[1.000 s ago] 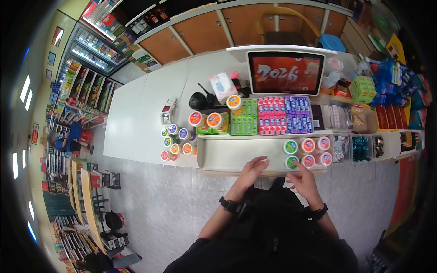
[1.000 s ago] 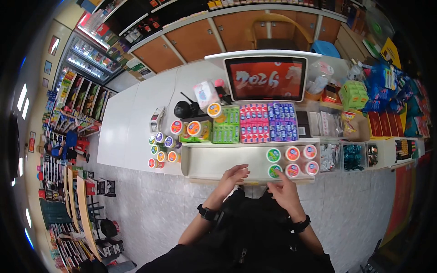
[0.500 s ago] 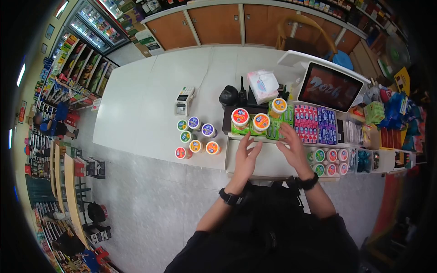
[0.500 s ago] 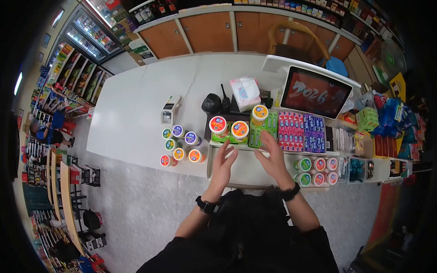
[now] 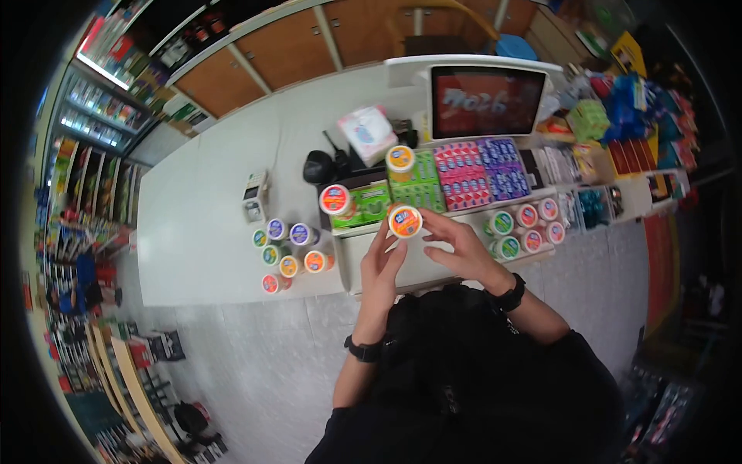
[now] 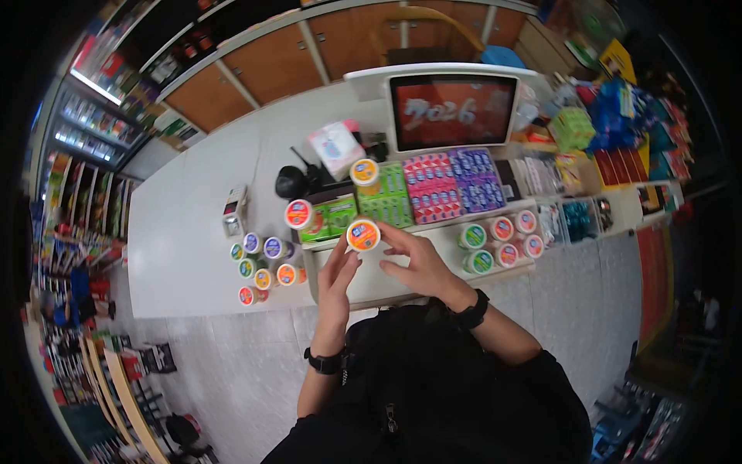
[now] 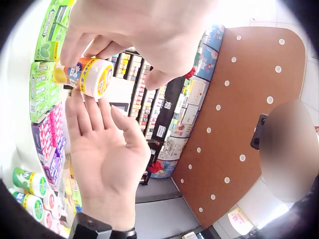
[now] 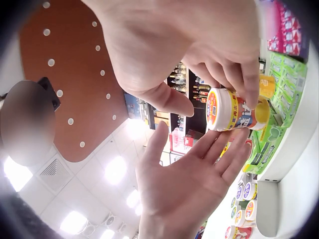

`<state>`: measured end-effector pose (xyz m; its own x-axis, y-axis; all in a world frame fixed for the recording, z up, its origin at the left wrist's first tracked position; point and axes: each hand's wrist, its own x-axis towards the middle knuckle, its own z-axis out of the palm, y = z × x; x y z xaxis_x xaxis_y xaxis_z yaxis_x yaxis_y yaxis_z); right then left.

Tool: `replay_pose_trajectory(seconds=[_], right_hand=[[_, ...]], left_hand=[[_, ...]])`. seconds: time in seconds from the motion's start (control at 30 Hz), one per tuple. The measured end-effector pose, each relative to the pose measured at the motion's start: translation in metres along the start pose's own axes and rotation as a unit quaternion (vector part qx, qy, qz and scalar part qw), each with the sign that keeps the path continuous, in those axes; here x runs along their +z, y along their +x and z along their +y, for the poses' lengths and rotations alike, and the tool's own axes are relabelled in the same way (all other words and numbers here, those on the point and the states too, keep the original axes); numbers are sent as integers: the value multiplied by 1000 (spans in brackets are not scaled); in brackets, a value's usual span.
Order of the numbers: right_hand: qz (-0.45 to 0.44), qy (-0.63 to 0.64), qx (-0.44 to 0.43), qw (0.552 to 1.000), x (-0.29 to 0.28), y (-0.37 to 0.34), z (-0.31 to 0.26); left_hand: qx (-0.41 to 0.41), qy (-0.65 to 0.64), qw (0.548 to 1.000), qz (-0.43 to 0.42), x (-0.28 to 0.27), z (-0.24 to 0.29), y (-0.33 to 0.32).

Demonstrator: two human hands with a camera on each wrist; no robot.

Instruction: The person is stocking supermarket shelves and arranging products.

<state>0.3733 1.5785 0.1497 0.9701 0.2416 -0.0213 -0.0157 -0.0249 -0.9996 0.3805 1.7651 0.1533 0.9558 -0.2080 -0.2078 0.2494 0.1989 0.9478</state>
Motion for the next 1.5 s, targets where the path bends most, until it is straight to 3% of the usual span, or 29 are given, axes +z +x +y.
replay_pose_trajectory(seconds=[0.2, 0.3, 0.37, 0.43, 0.77, 0.87, 0.93, 1.0, 1.13, 1.2, 1.27, 1.4, 1.5], right_hand=[[33, -38, 41, 998, -38, -52, 7], [71, 39, 88, 993, -54, -67, 39], [75, 51, 143, 986, -63, -72, 56], [90, 61, 141, 984, -70, -74, 64], [108, 57, 132, 984, -85, -72, 98], [120, 16, 158, 980, -84, -75, 91], [113, -16, 167, 979, -83, -74, 73], [129, -142, 252, 949, -82, -74, 52], [129, -153, 208, 957, -86, -65, 24], [126, -157, 199, 959, -87, -49, 24], [129, -101, 79, 983, -84, -28, 34], [105, -93, -34, 990, -66, 36, 32], [125, -153, -39, 979, -59, 83, 54]], left_hand=[[-52, 91, 989, -100, 34, -11, -1], [-189, 78, 964, -171, 46, -41, 14], [-215, 81, 955, -187, 52, -65, 21], [-247, 93, 938, -226, 61, -73, 27], [-277, 80, 932, -218, 82, -90, 48], [-263, 81, 940, -202, 79, -97, 48], [-207, 137, 951, -183, 74, -94, 45], [-161, 169, 961, -148, 68, -82, 43], [-67, 131, 989, -33, 50, -56, 46], [10, 74, 995, 63, 44, -45, 52], [21, 65, 994, 80, 39, -36, 60], [75, 28, 992, 98, 35, -28, 84], [69, 45, 993, 83, 30, -28, 108]])
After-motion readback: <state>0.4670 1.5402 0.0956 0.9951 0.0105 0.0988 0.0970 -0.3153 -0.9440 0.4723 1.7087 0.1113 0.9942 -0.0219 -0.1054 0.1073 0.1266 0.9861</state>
